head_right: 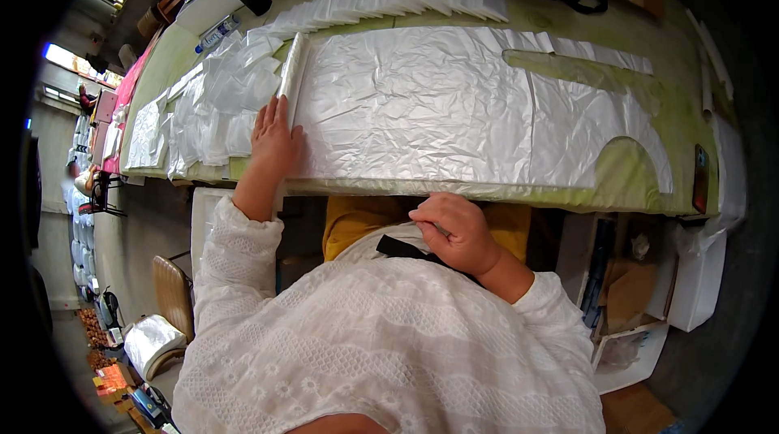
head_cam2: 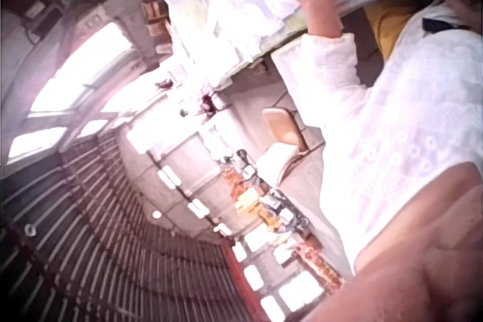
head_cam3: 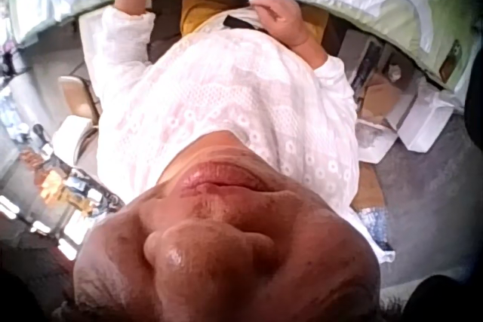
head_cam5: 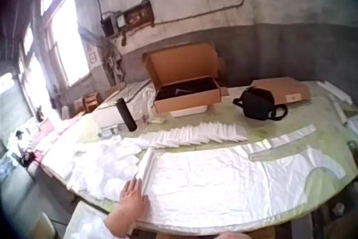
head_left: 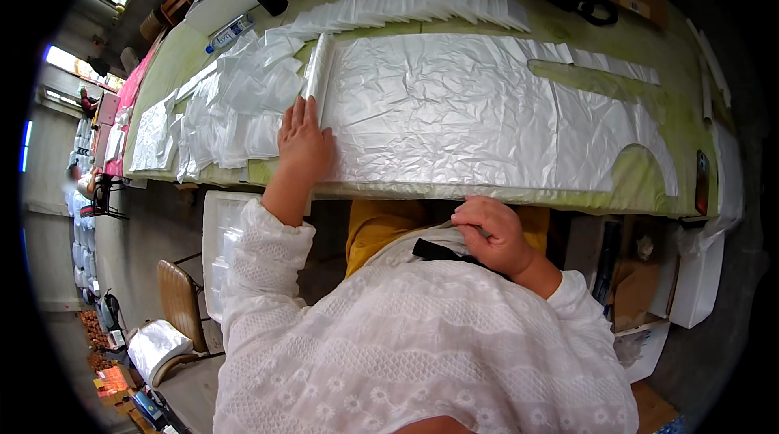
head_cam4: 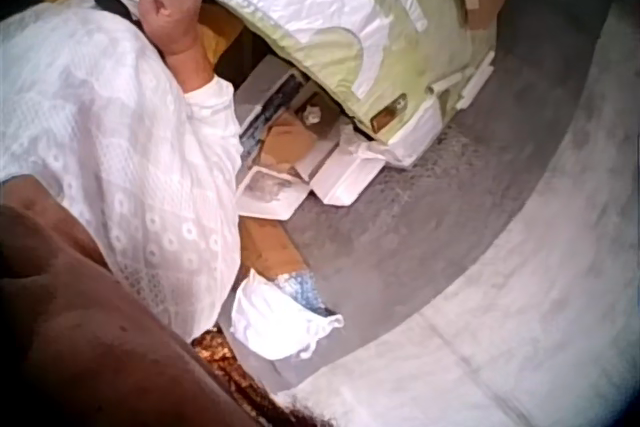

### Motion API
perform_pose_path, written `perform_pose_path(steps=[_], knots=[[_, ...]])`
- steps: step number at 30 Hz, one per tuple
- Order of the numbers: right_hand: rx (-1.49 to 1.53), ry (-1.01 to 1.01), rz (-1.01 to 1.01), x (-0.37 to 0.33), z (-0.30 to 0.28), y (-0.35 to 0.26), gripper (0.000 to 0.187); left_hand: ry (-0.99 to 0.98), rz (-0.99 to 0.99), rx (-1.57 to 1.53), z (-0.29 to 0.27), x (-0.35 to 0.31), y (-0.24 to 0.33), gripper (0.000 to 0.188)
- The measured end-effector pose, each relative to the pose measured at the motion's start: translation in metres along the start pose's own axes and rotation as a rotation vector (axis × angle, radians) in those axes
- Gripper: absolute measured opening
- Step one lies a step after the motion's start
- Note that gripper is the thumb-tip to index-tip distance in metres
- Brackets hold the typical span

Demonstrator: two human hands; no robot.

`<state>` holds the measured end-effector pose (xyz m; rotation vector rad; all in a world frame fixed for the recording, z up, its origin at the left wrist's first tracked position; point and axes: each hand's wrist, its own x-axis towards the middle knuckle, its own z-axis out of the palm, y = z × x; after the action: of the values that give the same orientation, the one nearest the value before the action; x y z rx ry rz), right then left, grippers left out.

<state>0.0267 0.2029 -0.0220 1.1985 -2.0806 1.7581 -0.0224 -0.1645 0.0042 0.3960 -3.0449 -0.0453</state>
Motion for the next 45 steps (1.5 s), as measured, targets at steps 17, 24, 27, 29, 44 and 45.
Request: perform_pose_path(steps=[17,24,27,29,44,45], knots=[[0.32,0.034,0.555,-0.012,0.011,-0.017,0.031,-0.226,-0.27,-1.458,-0.025,0.031,0.043,0.083],[0.824,-0.06,1.006,0.037,0.024,-0.033,0.076,-0.289,-0.24,-1.928,-0.013,-0.003,0.154,0.098],[0.767,-0.048,1.077,0.032,0.022,-0.034,0.077,-0.426,-0.187,-1.702,-0.013,-0.006,0.169,0.095],[0.693,-0.027,1.092,0.024,0.014,-0.034,0.079,-0.394,-0.192,-1.744,-0.009,0.002,0.178,0.094],[0.467,-0.067,1.261,-0.116,-0.15,-0.106,0.071,-0.603,-0.348,-1.968,0.02,0.085,0.137,0.045],[0.502,0.0,1.234,-0.113,-0.148,-0.104,0.071,-0.629,-0.268,-1.898,0.018,0.073,0.141,0.042]])
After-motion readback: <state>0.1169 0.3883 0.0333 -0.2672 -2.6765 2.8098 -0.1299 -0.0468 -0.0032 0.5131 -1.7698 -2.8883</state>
